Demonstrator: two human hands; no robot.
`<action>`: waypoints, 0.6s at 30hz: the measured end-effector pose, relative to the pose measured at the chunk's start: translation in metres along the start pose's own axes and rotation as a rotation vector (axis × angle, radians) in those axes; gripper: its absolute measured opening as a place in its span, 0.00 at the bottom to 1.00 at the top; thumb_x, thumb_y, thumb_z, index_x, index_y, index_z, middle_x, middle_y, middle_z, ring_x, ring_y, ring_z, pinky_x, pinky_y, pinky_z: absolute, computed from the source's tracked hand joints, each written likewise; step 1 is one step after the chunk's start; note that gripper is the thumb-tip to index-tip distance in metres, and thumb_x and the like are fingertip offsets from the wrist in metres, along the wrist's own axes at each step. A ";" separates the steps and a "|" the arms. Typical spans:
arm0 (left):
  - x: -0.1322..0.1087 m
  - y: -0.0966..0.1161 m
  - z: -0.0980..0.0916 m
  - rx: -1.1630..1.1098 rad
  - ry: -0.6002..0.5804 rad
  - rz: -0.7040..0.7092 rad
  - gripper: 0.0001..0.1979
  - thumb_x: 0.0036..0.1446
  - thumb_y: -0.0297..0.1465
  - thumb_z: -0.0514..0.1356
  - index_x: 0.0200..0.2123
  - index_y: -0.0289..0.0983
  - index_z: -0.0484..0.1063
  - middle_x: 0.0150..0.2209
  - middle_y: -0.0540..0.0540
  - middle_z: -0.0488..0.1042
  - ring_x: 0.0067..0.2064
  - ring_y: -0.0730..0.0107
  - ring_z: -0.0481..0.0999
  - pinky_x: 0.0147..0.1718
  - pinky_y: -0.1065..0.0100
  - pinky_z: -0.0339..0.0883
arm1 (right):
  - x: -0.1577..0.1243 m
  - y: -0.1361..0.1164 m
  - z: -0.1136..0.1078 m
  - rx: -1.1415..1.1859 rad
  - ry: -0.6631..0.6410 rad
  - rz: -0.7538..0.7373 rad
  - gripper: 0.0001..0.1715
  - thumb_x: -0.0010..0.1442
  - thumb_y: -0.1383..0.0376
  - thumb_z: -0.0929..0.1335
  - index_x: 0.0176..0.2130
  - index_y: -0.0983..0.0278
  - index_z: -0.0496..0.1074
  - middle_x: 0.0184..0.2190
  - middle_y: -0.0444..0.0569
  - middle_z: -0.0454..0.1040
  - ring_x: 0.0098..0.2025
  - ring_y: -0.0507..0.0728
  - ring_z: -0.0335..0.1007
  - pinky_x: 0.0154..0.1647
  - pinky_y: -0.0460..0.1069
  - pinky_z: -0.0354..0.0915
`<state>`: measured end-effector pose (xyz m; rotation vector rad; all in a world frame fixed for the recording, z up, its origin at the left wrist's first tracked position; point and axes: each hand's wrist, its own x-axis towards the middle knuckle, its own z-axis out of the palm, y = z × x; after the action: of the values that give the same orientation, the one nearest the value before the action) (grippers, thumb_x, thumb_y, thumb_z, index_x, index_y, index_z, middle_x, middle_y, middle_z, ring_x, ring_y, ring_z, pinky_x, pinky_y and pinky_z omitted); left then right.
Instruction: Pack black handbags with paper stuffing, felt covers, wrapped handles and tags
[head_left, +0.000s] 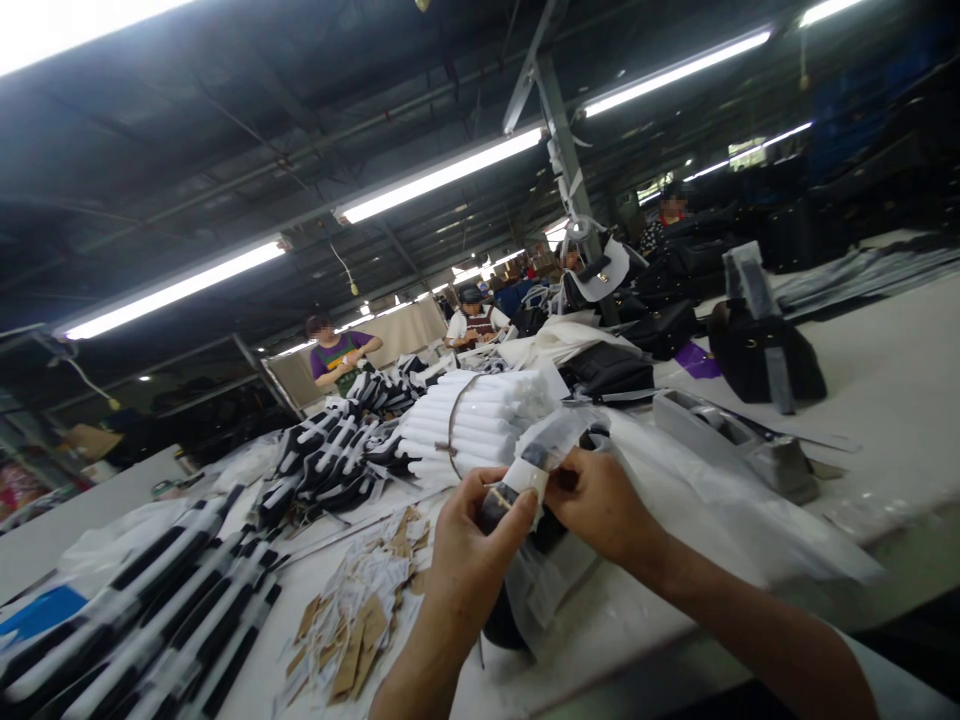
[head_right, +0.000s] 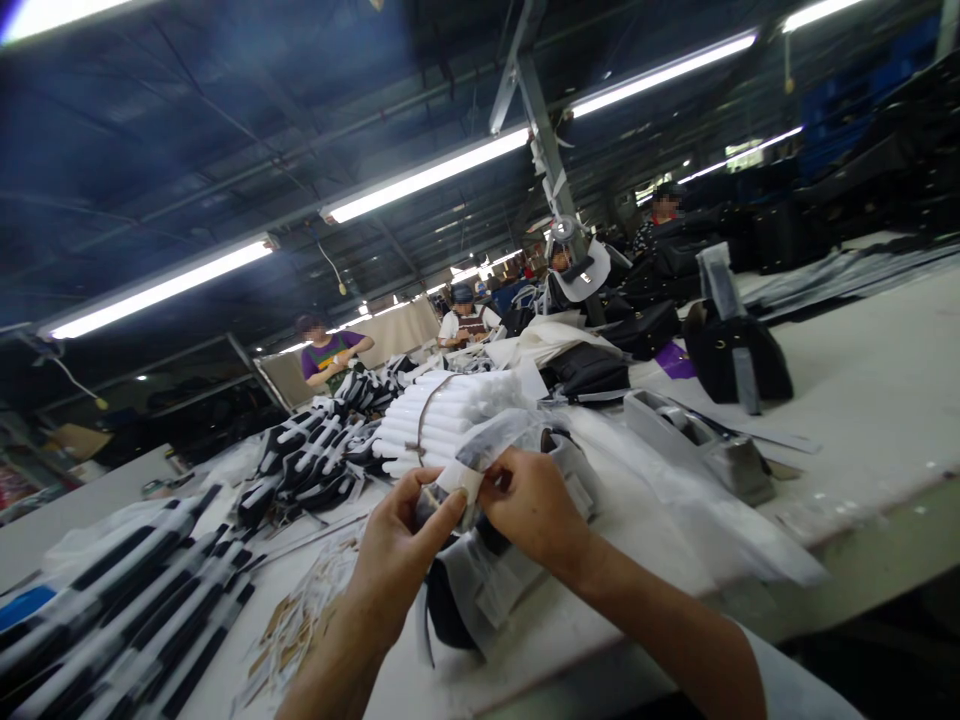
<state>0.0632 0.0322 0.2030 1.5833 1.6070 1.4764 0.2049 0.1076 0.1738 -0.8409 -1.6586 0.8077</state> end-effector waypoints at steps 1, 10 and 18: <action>-0.001 0.000 0.000 -0.002 0.000 0.000 0.22 0.51 0.47 0.67 0.40 0.35 0.76 0.25 0.52 0.68 0.26 0.75 0.63 0.25 0.74 0.58 | -0.001 0.000 -0.002 0.037 -0.023 0.027 0.06 0.51 0.63 0.72 0.26 0.64 0.74 0.23 0.47 0.75 0.25 0.56 0.69 0.25 0.49 0.61; -0.006 -0.004 0.009 0.025 0.035 0.042 0.28 0.54 0.38 0.67 0.58 0.42 0.67 0.30 0.52 0.75 0.29 0.72 0.72 0.30 0.72 0.64 | -0.020 -0.024 -0.011 0.817 -0.235 0.433 0.23 0.52 0.48 0.75 0.32 0.65 0.74 0.24 0.43 0.64 0.25 0.48 0.57 0.24 0.43 0.61; -0.017 -0.001 0.023 0.016 0.087 0.128 0.32 0.53 0.39 0.69 0.60 0.47 0.67 0.45 0.46 0.80 0.41 0.60 0.79 0.42 0.63 0.72 | -0.016 -0.022 0.003 0.615 -0.068 0.357 0.17 0.56 0.50 0.73 0.30 0.59 0.72 0.24 0.45 0.67 0.23 0.51 0.61 0.21 0.50 0.61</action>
<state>0.0866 0.0258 0.1882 1.6799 1.5941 1.6224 0.2023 0.0818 0.1835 -0.6729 -1.2105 1.5110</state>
